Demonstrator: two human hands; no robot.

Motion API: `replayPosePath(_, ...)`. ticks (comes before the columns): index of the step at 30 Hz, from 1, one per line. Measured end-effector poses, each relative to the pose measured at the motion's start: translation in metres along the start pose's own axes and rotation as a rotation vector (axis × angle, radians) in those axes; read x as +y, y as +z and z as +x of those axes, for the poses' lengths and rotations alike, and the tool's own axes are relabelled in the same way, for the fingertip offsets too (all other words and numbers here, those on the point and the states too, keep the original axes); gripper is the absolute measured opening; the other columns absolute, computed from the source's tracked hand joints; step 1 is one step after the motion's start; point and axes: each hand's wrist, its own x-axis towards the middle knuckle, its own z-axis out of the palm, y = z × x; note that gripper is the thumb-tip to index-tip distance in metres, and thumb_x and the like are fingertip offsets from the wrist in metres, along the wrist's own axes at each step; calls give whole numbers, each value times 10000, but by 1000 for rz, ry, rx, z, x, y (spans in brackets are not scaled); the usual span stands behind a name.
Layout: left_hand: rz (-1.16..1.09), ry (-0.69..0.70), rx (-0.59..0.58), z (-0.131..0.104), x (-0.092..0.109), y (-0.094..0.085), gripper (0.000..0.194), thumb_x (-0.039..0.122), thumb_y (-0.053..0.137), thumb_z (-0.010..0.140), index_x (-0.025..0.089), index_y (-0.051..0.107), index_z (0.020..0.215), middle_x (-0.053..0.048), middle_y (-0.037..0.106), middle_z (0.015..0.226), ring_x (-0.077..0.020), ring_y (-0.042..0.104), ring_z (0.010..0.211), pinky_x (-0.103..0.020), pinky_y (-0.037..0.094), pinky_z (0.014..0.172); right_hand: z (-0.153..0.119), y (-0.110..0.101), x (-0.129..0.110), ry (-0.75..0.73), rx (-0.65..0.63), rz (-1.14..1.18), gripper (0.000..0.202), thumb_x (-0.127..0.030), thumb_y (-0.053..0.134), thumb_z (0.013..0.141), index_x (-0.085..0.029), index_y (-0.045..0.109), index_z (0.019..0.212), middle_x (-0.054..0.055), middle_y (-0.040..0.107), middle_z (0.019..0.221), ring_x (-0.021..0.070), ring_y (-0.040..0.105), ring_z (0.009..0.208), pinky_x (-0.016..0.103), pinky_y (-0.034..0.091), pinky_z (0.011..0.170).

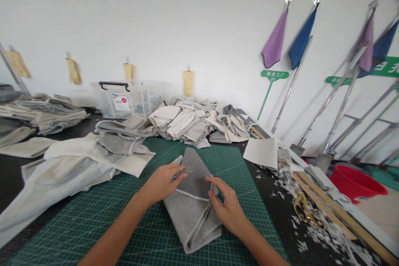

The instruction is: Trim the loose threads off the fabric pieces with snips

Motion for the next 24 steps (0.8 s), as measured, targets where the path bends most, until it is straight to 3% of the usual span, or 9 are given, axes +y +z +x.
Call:
replayPosePath(7, 16, 23, -11, -1, 0, 1, 275, 340, 473, 969, 201, 681, 1083, -64, 709, 1006, -200, 654, 921, -303, 484, 873, 0, 0, 0, 4, -1, -4, 386, -167, 505, 878, -241, 575, 1250, 65, 601, 1276, 210, 545, 1194, 409, 403, 1056)
replayPosePath(24, 13, 7, 3, -1, 0, 1, 297, 361, 494, 960, 180, 647, 1140, -65, 695, 1030, -203, 644, 924, -317, 496, 851, 0, 0, 1, -30, 24, -1, 420, -152, 515, 875, -267, 561, 1276, 40, 615, 1259, 196, 562, 1177, 377, 422, 1042)
